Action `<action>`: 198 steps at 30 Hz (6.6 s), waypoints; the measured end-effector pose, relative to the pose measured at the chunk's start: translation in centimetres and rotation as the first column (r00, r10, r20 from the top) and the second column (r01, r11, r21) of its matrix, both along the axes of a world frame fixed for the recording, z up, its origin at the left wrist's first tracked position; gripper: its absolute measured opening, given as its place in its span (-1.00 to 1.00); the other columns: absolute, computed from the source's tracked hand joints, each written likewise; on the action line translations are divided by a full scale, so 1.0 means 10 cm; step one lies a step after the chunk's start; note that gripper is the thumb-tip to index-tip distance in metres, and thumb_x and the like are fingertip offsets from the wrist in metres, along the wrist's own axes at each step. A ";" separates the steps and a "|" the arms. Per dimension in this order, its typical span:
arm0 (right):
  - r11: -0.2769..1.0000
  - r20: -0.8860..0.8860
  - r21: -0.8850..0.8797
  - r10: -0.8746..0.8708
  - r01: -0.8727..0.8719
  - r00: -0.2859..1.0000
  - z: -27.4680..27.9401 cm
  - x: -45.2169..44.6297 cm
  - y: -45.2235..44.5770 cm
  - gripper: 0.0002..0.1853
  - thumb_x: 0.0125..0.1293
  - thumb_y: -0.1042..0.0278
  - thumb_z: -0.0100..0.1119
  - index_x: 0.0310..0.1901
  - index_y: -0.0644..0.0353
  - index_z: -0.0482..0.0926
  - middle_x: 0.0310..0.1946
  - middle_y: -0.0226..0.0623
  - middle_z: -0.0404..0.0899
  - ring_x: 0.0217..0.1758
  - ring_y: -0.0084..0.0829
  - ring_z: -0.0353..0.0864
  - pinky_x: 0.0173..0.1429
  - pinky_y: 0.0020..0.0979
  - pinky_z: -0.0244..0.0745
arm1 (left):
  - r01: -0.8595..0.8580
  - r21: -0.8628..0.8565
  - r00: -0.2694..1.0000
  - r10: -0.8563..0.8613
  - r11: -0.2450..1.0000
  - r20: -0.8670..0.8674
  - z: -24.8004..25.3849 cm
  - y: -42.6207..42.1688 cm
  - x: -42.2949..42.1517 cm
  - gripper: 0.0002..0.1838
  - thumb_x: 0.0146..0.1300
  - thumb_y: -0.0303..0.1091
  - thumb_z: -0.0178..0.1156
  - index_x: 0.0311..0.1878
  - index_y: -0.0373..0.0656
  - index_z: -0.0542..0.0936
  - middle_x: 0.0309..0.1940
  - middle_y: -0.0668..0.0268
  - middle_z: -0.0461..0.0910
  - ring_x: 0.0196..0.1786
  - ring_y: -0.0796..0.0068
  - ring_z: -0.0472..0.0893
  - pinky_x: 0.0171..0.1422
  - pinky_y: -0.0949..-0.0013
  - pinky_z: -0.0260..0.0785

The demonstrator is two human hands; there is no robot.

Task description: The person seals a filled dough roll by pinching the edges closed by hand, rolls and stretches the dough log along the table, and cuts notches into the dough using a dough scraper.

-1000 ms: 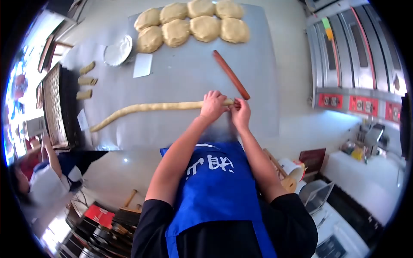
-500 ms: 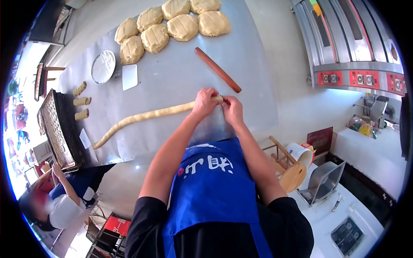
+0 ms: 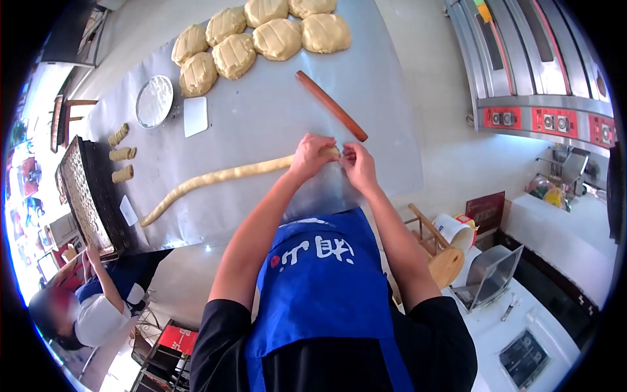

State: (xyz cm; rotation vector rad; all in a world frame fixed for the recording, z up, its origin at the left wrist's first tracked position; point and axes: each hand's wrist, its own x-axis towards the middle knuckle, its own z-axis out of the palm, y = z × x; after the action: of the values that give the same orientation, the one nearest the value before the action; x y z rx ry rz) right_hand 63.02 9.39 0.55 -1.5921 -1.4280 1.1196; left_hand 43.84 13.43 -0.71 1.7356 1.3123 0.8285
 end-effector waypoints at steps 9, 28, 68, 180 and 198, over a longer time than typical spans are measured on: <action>0.995 0.396 0.085 0.016 -0.054 0.918 -0.04 -0.05 0.02 -0.81 0.23 0.54 0.54 -0.13 0.34 0.81 -0.26 -0.08 0.79 -0.19 -0.17 0.84 0.00 -0.26 0.73 | 0.126 -0.203 0.988 -0.141 0.971 -0.061 0.06 0.08 -0.01 -0.61 0.15 -0.23 0.63 0.05 -0.09 0.85 -0.05 0.22 0.85 0.14 0.12 0.66 0.35 0.08 0.52; 0.987 -0.134 -0.147 -0.083 0.063 0.987 -0.08 -0.02 -0.03 -0.60 0.43 0.71 0.20 0.27 0.38 0.65 0.10 -0.07 0.83 0.06 -0.22 0.87 0.22 -0.31 0.75 | 0.216 0.193 0.882 -0.106 0.957 -0.460 0.01 -0.16 0.05 -0.22 0.11 -0.13 0.62 0.44 -0.05 0.62 0.18 0.23 0.58 0.31 0.13 0.54 0.39 0.03 0.42; 0.726 0.775 0.112 0.363 -0.678 0.517 -0.09 -0.70 -0.57 -0.21 0.66 -0.17 0.01 0.76 0.02 0.19 0.80 0.09 0.03 0.85 0.20 -0.04 0.84 0.28 -0.19 | 0.030 0.188 0.773 0.096 0.982 -0.626 -0.21 -1.32 -0.91 -0.23 0.49 0.18 0.25 0.58 -0.12 0.51 0.70 -0.02 0.31 0.78 -0.12 0.18 0.85 -0.24 -0.08; 0.752 0.834 0.158 0.245 -0.640 0.494 -0.23 -5.05 -0.30 -0.24 0.69 -0.15 0.00 0.71 0.18 0.26 0.73 0.06 0.23 0.80 0.14 0.13 0.82 0.29 -0.17 | -0.242 0.236 0.636 0.337 0.941 -0.694 -0.04 -1.37 -5.13 -0.04 0.47 0.44 0.08 0.62 -0.19 0.45 0.63 -0.27 0.32 0.75 -0.27 0.19 0.81 -0.34 -0.02; 0.835 0.839 -0.080 0.351 -0.544 0.415 0.02 -5.10 -0.32 -0.43 0.73 -0.15 -0.04 0.39 0.19 0.61 0.43 0.18 0.54 0.54 0.21 0.48 0.65 0.20 0.23 | 0.022 0.117 0.635 0.077 0.993 -0.769 -0.06 -2.56 -6.76 -0.21 0.20 0.32 0.39 0.22 -0.18 0.58 0.15 0.14 0.59 0.31 0.05 0.58 0.40 -0.01 0.47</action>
State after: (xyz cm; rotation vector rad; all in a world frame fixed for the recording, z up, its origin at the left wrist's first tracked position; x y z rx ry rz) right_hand 12.04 6.18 0.72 -1.6929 -2.6600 0.3523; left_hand -23.72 -12.15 -1.34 2.2945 1.8649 0.1144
